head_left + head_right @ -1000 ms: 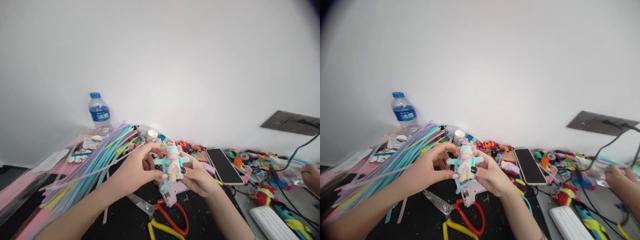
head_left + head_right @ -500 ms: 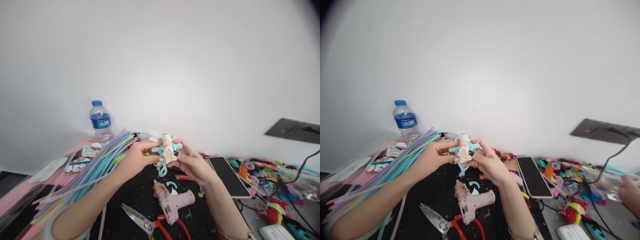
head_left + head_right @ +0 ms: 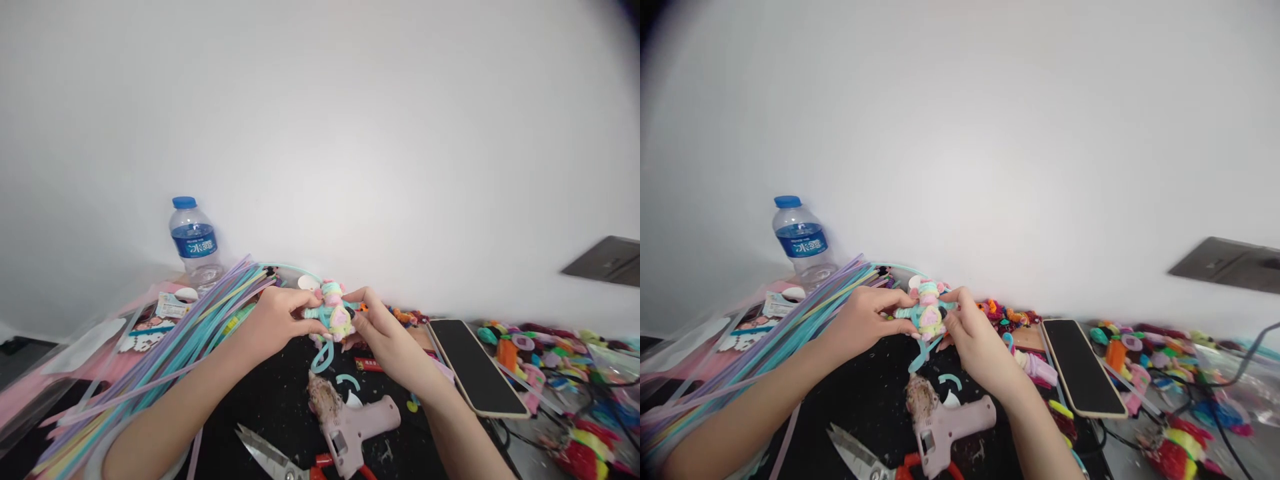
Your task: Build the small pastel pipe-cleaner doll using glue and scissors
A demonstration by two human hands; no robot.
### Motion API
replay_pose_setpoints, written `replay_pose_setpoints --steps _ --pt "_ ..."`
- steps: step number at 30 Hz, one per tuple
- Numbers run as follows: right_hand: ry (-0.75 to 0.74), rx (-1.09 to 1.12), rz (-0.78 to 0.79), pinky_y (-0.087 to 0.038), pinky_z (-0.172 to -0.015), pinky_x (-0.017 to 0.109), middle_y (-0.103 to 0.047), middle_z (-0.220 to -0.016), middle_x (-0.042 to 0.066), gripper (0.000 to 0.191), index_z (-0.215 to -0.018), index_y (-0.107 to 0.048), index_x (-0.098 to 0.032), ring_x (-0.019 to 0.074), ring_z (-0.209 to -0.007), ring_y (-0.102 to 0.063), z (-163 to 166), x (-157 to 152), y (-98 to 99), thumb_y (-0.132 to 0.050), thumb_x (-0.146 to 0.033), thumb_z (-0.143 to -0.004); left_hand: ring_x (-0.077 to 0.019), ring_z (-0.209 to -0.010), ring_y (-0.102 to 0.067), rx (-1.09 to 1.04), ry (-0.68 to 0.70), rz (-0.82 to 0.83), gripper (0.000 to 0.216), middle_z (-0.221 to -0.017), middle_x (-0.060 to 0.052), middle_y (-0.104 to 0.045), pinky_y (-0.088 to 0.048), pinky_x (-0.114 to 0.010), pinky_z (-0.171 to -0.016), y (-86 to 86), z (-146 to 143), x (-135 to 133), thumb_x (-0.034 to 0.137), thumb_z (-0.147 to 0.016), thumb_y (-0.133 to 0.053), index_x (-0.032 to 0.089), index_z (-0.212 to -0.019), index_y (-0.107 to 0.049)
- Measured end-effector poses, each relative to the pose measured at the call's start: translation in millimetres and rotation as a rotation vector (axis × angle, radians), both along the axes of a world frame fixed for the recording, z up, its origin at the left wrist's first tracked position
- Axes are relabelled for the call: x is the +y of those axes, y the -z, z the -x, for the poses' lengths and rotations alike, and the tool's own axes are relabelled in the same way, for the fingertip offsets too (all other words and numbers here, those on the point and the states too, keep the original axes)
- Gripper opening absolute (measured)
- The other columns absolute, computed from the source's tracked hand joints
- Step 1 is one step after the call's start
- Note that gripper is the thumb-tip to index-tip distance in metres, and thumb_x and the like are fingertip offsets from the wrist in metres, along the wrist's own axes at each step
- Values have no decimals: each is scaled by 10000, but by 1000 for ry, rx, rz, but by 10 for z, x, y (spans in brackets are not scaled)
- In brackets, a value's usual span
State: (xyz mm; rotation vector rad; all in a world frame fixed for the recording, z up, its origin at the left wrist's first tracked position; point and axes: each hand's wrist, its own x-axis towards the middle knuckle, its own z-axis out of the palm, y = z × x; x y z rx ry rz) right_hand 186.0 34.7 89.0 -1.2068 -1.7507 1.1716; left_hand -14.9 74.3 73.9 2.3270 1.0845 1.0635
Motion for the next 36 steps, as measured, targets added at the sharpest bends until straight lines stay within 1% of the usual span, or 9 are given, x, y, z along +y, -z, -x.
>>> replay_pose_setpoints --steps 3,5,8,12,17,19,23,29,36 --pt "-11 -6 7 -453 -676 303 -593 -765 -5 160 -1077 -404 -224 149 -692 -574 -3 15 32 -358 -296 -942 -100 -544 -494 0 -2 -1 190 -607 50 -585 -359 -209 -512 -35 18 -4 331 -669 -729 183 -675 -610" --pt "-11 2 -4 -452 -680 309 -591 -763 -4 164 -1087 -398 -226 152 -691 -576 -5 20 45 -351 -292 -944 -103 -553 -498 -24 2 57 201 -631 54 -577 -366 -210 -512 -59 17 -15 308 -654 -738 193 -694 -579" --pt "-4 -5 -40 -452 -690 310 -580 -766 -4 166 -1087 -401 -227 156 -719 -575 -4 17 52 -350 -289 -942 -113 -545 -534 -121 59 284 211 -627 69 -561 -400 -214 -504 -68 5 -28 270 -658 -719 215 -742 -533" --pt "37 -49 -75 -446 -660 293 -542 -717 -24 143 -1048 -419 -221 152 -703 -557 -6 11 44 -361 -285 -934 -157 -611 -643 -333 205 609 210 -647 65 -620 -503 -269 -584 -55 -7 -24 226 -681 -687 231 -772 -497" --pt "45 5 -80 -438 -617 280 -565 -719 -21 133 -1038 -415 -223 147 -668 -561 -24 17 29 -378 -291 -930 -185 -677 -684 -425 325 766 149 -716 35 -683 -539 -331 -686 -111 -2 -20 265 -724 -656 237 -823 -548" --pt "43 39 -71 -442 -610 280 -569 -713 -22 125 -1032 -416 -226 146 -653 -568 -30 22 27 -382 -287 -928 -184 -679 -686 -410 350 785 112 -743 18 -691 -539 -336 -696 -143 2 -31 307 -779 -595 240 -865 -568" --pt "47 39 -81 -435 -584 269 -568 -669 -31 127 -1033 -425 -228 139 -610 -557 -38 37 35 -389 -281 -923 -157 -616 -660 -367 331 758 119 -692 26 -658 -520 -278 -625 -187 2 -64 321 -820 -536 237 -892 -578" --pt "59 -21 -115 -392 -552 249 -578 -670 -27 135 -1042 -431 -220 133 -600 -530 -32 40 45 -391 -278 -927 -128 -525 -609 -230 299 741 159 -690 13 -659 -477 -232 -524 -208 4 -83 334 -848 -484 216 -811 -584" --pt "54 93 -50 -358 -487 219 -544 -550 -64 76 -967 -453 -215 103 -489 -463 -17 51 19 -441 -241 -896 -143 -556 -610 -195 254 642 195 -687 27 -636 -480 -245 -555 -140 -1 -102 345 -860 -460 212 -823 -597"
